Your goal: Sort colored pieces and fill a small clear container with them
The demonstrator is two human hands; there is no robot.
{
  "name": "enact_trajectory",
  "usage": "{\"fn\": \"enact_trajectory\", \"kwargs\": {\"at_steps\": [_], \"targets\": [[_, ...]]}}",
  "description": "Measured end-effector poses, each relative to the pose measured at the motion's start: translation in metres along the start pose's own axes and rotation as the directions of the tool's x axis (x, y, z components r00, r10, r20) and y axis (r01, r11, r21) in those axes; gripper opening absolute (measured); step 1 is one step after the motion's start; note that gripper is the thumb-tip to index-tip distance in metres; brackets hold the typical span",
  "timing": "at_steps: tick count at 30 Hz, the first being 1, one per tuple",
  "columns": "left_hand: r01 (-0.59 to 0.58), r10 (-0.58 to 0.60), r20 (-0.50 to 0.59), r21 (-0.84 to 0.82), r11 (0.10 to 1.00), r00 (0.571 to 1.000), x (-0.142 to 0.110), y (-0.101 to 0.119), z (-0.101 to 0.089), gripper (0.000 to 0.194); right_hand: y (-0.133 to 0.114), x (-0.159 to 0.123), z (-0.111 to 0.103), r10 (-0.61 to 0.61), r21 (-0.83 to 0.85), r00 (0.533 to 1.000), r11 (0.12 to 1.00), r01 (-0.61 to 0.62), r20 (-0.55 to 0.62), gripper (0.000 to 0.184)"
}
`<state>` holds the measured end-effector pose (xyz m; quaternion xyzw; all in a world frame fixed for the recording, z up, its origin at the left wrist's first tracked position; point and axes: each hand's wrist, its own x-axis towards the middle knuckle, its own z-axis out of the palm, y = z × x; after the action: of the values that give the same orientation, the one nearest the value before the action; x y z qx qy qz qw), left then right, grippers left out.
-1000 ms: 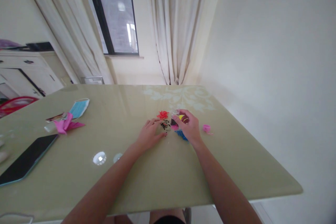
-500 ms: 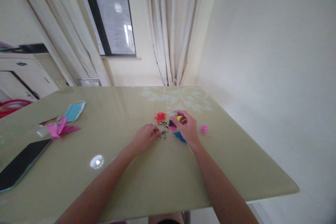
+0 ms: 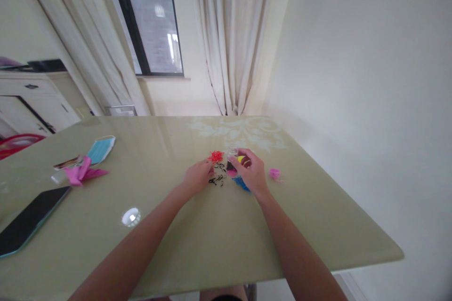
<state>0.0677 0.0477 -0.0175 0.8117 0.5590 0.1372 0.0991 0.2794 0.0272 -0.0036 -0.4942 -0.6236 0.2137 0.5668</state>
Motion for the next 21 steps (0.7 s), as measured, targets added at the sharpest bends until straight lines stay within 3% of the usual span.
{"fn": "enact_trajectory", "kwargs": {"at_steps": [7, 11, 21], "targets": [[0.046, -0.055, -0.121, -0.074, 0.996, 0.991, 0.021, -0.005, -0.010, 0.023, -0.001, 0.002, -0.002, 0.006, 0.014, 1.000, 1.000, -0.006, -0.028, 0.036], [0.065, -0.077, -0.148, -0.085, 0.994, 0.986, 0.027, -0.008, -0.004, 0.028, -0.001, 0.002, -0.003, 0.002, 0.013, 1.000, 1.000, -0.002, -0.025, 0.036], [-0.074, 0.073, -0.049, -0.021, 0.997, 0.996, 0.016, -0.012, 0.011, 0.020, -0.003, 0.002, -0.006, 0.025, 0.015, 0.999, 1.000, -0.024, -0.049, 0.038]]}}
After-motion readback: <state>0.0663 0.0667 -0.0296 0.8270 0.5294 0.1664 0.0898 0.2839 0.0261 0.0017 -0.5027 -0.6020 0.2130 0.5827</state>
